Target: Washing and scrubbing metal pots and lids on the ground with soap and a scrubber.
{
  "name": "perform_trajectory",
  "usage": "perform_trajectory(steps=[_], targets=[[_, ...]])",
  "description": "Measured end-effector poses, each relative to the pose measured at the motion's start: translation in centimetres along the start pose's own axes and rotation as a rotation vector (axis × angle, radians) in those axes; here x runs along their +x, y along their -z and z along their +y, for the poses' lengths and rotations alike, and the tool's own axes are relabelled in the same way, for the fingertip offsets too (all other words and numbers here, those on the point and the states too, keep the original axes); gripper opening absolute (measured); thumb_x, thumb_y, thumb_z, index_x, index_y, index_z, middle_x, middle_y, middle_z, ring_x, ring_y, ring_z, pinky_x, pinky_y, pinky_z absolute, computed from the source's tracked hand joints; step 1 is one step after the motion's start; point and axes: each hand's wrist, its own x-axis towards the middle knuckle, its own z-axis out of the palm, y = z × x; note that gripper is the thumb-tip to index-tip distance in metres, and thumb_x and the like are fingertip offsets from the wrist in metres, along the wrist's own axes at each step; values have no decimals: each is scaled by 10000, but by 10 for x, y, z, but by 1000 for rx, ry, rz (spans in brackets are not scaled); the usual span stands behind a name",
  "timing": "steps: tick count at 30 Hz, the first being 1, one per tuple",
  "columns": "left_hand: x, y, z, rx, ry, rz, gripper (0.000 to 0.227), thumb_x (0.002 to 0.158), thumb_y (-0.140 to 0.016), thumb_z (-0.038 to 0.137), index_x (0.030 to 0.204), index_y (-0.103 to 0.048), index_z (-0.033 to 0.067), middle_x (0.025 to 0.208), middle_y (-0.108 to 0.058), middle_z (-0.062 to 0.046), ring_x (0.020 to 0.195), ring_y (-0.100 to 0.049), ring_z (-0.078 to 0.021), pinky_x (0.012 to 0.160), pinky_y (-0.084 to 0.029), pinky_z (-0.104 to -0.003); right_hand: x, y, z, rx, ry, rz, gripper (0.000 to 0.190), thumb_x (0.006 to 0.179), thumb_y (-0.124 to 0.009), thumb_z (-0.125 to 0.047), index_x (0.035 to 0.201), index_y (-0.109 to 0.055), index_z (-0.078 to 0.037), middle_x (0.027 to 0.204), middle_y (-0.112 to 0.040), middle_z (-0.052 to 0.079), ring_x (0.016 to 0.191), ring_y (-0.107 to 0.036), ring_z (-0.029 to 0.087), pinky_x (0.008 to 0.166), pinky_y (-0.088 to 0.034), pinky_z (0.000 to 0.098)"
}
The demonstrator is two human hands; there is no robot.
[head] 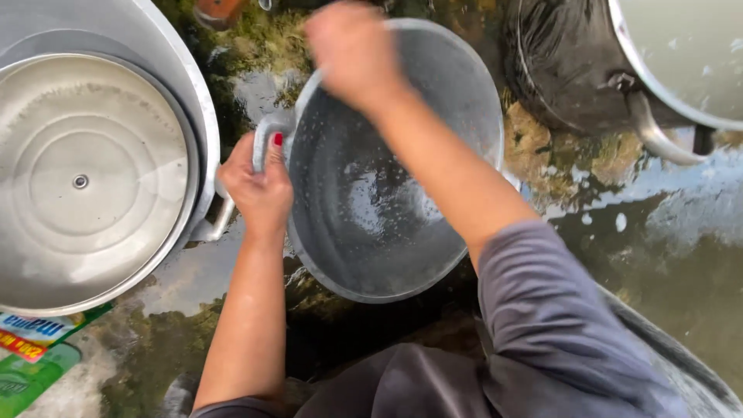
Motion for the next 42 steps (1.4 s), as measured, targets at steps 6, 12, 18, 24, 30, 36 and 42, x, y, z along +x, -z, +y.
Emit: perform_trajectory(steps=[6, 12, 18, 24, 30, 36, 42], targets=[[-15, 13, -24, 82, 39, 63, 111, 1034, -679, 66, 1027, -704, -42, 771, -602, -22, 689, -503, -90, 615, -424, -291, -82, -1, 133, -105, -353, -51, 223, 1014, -595, -247, 994, -761, -99, 808, -739, 160, 710, -711, 374, 624, -549, 518], [8, 69, -52, -340, 588, -228, 270, 983, -675, 185, 1191, -706, 16, 971, -755, -20, 821, -695, -65, 729, -573, -250, -105, 2, 171, -368, -885, 0, 317, 951, -595, -361, 876, -805, -135, 856, -750, 193, 795, -695, 448, 677, -538, 562], [19, 64, -28, 73, 449, -726, 550, 841, -817, 163, 1323, -579, 44, 1115, -709, -43, 981, -683, -183, 820, -542, -341, -34, -30, -8, -129, 141, 18, 76, 724, -629, -219, 655, -662, -210, 631, -624, 47, 576, -597, 287, 472, -468, 447], [-26, 48, -122, 144, 74, -370, 283, 853, -672, -37, 1131, -705, 10, 1059, -758, -174, 1013, -722, -258, 909, -544, -371, -38, -9, -127, 417, 526, -141, 88, 811, -704, -186, 840, -658, -116, 817, -614, 79, 826, -619, 299, 797, -539, 454], [-32, 41, -81, 264, 67, -284, 315, 843, -737, -23, 1155, -700, -7, 975, -718, -249, 938, -709, -360, 826, -542, -387, -40, -36, -53, -77, 163, -169, 75, 875, -636, -80, 833, -677, -125, 828, -639, 75, 835, -633, 281, 1032, -422, 546], [-42, 41, -98, 254, 104, -282, 393, 747, -620, -88, 1117, -721, 0, 942, -728, -241, 936, -729, -352, 792, -554, -381, -65, -26, -126, 675, 214, -174, 98, 1012, -599, -81, 917, -621, -76, 839, -593, 92, 893, -641, 270, 1146, -436, 540], [-51, 36, -86, 134, 127, -227, 334, 835, -683, -54, 1167, -702, -18, 1003, -749, -223, 982, -769, -291, 847, -560, -349, -71, -40, -64, 1, -82, -208, 88, 959, -578, -107, 917, -648, -75, 889, -611, 105, 922, -600, 295, 1075, -313, 613]])
